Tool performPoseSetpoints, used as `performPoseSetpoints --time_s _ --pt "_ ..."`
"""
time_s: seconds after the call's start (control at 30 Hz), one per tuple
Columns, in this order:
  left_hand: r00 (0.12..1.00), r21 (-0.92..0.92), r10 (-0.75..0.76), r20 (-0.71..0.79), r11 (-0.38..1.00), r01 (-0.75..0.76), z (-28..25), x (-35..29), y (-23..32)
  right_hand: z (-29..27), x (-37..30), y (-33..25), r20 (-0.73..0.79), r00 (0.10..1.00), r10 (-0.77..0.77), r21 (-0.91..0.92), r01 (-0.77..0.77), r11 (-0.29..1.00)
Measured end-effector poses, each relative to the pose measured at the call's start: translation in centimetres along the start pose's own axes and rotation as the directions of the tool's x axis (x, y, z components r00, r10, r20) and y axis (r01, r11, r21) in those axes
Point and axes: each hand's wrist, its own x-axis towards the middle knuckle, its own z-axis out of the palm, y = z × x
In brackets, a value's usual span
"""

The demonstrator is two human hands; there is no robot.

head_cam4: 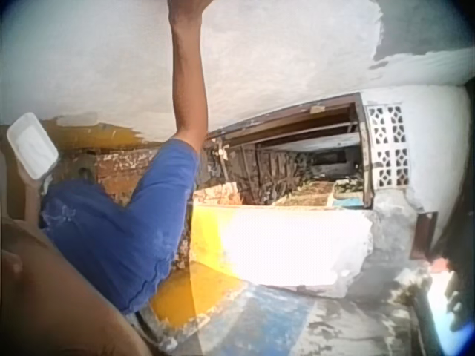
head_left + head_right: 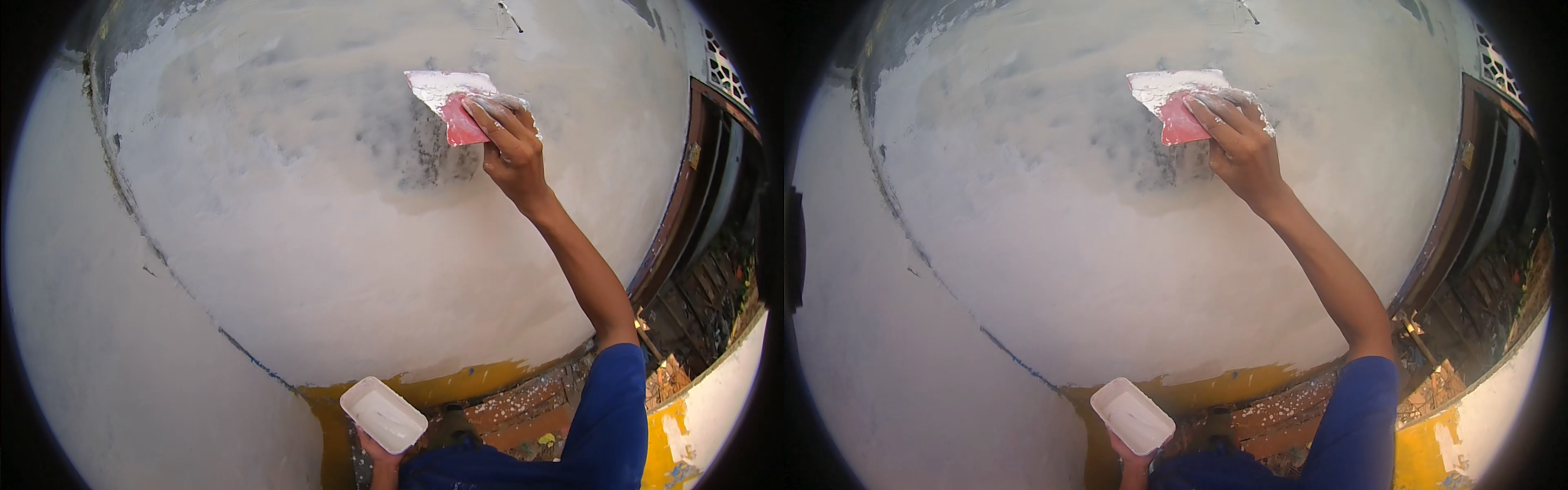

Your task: The person applies a white substance to a wall corner using a spreader, repeatedly scooping the material from a small white container and smoothing it across the surface.

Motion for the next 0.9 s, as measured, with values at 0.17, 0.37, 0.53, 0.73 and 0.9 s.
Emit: performPoseSetpoints --time_s 0.17,0.37,0.53,0.73,0.9 --pt "0.999 0.082 -0.042 0.028 0.996 0.039 0.3 -0.1 -0.6 3.5 -3.5 0.6 0.095 0.995 0.027 -0.162 -0.011 0.987" --pt "0.998 0.061 0.023 0.062 0.998 -0.027 1.4 0.0 -0.5 0.2 -9.2 -2.5 0.158 0.987 0.008 -0.001 -0.008 1.000" --pt "1.000 0.095 0.001 0.031 0.995 -0.004 0.0 0.2 -0.6 -2.1 5.5 2.0 -0.062 0.998 -0.022 -0.069 0.017 0.997" --pt "0.999 0.021 -0.013 0.035 1.000 0.012 0.7 -0.1 -0.9 -1.6 0.2 1.1 0.159 0.987 -0.035 -0.178 0.063 0.982" --pt "0.996 0.031 -0.034 0.079 0.999 0.031 0.9 -0.4 -0.8 -3.2 -8.6 -3.8 0.311 0.948 0.064 -0.094 -0.036 0.995"
